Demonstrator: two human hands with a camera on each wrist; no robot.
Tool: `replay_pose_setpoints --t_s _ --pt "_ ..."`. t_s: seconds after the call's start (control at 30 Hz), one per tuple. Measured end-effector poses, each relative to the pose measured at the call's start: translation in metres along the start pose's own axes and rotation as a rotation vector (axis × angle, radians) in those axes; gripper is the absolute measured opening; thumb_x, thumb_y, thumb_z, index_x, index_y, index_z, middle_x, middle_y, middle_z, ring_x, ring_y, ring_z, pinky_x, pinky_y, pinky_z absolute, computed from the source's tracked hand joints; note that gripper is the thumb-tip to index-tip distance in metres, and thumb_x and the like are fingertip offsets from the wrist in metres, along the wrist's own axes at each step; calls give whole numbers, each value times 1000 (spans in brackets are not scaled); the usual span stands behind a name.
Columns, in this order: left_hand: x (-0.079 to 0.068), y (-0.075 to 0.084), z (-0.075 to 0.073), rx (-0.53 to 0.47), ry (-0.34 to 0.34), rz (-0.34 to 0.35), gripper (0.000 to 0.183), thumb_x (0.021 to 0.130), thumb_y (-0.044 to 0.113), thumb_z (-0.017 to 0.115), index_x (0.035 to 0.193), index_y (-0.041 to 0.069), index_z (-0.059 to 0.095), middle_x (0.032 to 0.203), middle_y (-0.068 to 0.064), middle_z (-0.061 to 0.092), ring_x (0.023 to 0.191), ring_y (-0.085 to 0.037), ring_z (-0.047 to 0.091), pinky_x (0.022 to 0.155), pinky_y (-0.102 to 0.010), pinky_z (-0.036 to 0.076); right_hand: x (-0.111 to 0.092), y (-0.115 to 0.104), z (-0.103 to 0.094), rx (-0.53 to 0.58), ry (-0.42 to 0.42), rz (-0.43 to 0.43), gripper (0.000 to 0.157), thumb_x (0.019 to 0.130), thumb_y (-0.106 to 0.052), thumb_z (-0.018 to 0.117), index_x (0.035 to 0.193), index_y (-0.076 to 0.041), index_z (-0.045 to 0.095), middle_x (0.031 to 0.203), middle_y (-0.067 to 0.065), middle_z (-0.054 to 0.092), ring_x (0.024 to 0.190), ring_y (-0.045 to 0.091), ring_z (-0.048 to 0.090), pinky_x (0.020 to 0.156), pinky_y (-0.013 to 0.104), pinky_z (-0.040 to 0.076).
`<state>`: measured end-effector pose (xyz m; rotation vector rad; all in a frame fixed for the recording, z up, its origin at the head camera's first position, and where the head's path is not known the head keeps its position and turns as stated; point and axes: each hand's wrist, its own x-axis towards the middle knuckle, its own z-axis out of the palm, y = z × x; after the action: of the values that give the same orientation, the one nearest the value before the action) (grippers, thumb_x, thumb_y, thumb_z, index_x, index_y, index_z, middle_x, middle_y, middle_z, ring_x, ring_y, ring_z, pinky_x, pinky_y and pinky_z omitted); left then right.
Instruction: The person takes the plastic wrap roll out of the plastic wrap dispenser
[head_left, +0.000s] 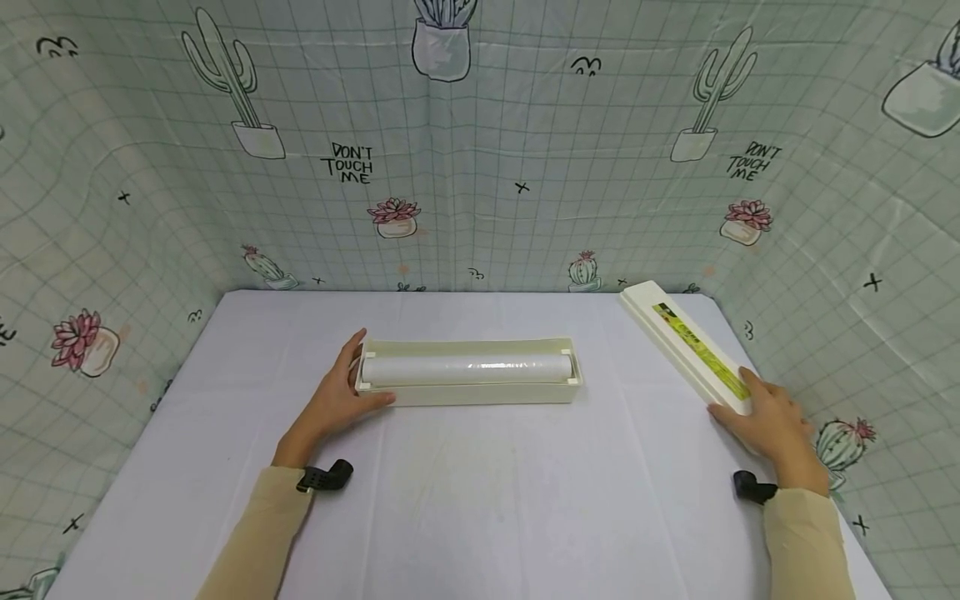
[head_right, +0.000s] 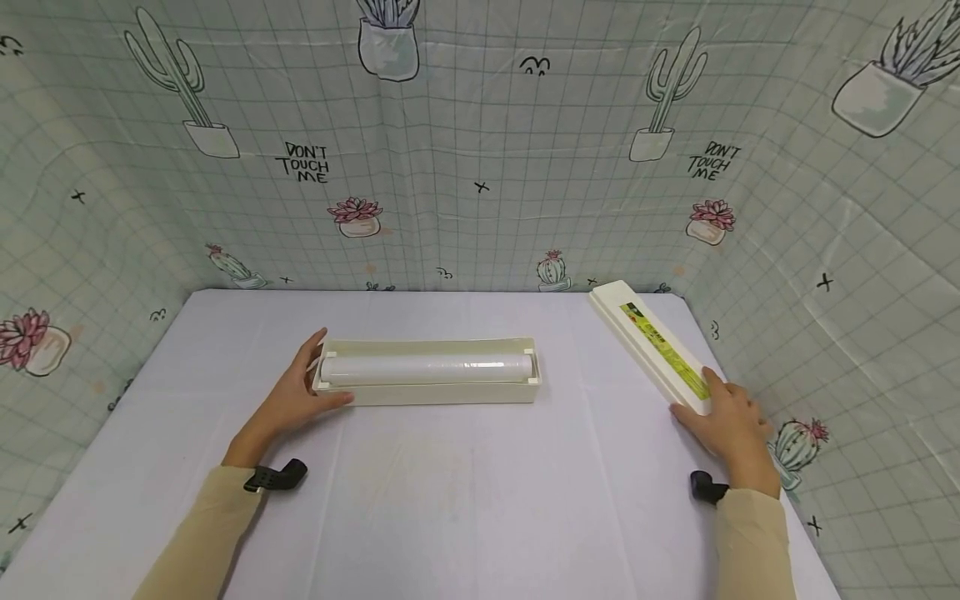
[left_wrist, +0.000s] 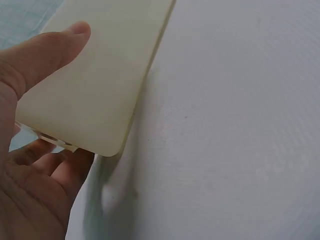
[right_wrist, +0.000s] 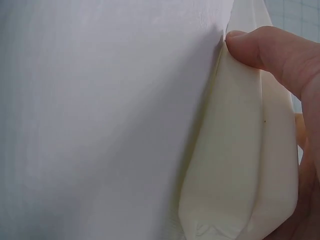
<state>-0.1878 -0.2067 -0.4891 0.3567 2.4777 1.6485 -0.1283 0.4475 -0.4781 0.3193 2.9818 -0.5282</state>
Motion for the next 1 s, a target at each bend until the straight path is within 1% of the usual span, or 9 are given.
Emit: replay_pose_setpoints --t_s 0.07,0.13,0.33,0.47,0.6,0.67,0.77,0.87,1.0 --pt "1 1 0 4 -1 -2 119 84 18 88 167 18 3 170 -19 16 155 -39 27 115 -55 38 -1 0 -1 2 -2 13 100 98 -65 55 164 -5 10 148 48 23 125 74 26 88 89 20" --pt "2 2 -1 13 -6 -4 120 83 19 88 167 18 3 171 -19 15 155 -40 26 116 -56 37 -2 1 -2 -6 3 24 100 98 -65 55 164 -5 10 147 48 24 124 75 26 87 89 21" --pt "6 5 -2 61 -29 -2 123 81 21 90 167 13 1 171 -17 17 152 -38 32 117 -58 33 2 2 -3 -11 -10 59 103 97 -67 54 164 -4 8 147 49 22 124 76 25 90 92 17" --pt "8 7 -2 96 -31 -3 121 81 23 89 166 9 3 170 -19 21 149 -41 36 117 -60 33 4 2 -4 -22 -16 58 105 95 -68 55 163 -2 9 146 50 21 124 75 25 89 88 22" --pt "11 6 -3 138 -38 -29 118 81 28 89 166 10 8 168 -21 24 147 -43 39 114 -62 37 5 -2 -5 -51 25 28 104 95 -68 57 162 0 15 146 49 23 125 73 27 87 83 27" --pt "13 5 -4 150 -45 -46 117 81 31 90 166 12 10 167 -21 26 146 -43 40 112 -61 39 6 -8 -6 -72 63 4 103 94 -68 58 161 0 19 147 47 24 126 72 27 87 83 27" --pt "14 2 -7 161 -61 -66 116 81 34 90 165 14 12 166 -19 29 145 -42 42 110 -60 41 7 -23 -11 -96 116 -51 99 94 -66 59 159 -1 24 147 46 25 128 72 26 90 82 26" --pt "15 1 -9 163 -84 -83 114 81 36 89 165 15 15 163 -18 33 142 -41 45 108 -57 44 9 -43 -12 -131 164 -136 94 93 -61 63 157 -2 28 146 45 28 129 70 28 94 81 25" --pt "15 2 -13 170 -119 -95 109 82 36 88 163 11 19 159 -19 38 137 -40 49 105 -55 46 15 -73 -9 -152 220 -259 92 88 -52 73 155 -3 32 146 43 32 131 66 31 97 79 26"
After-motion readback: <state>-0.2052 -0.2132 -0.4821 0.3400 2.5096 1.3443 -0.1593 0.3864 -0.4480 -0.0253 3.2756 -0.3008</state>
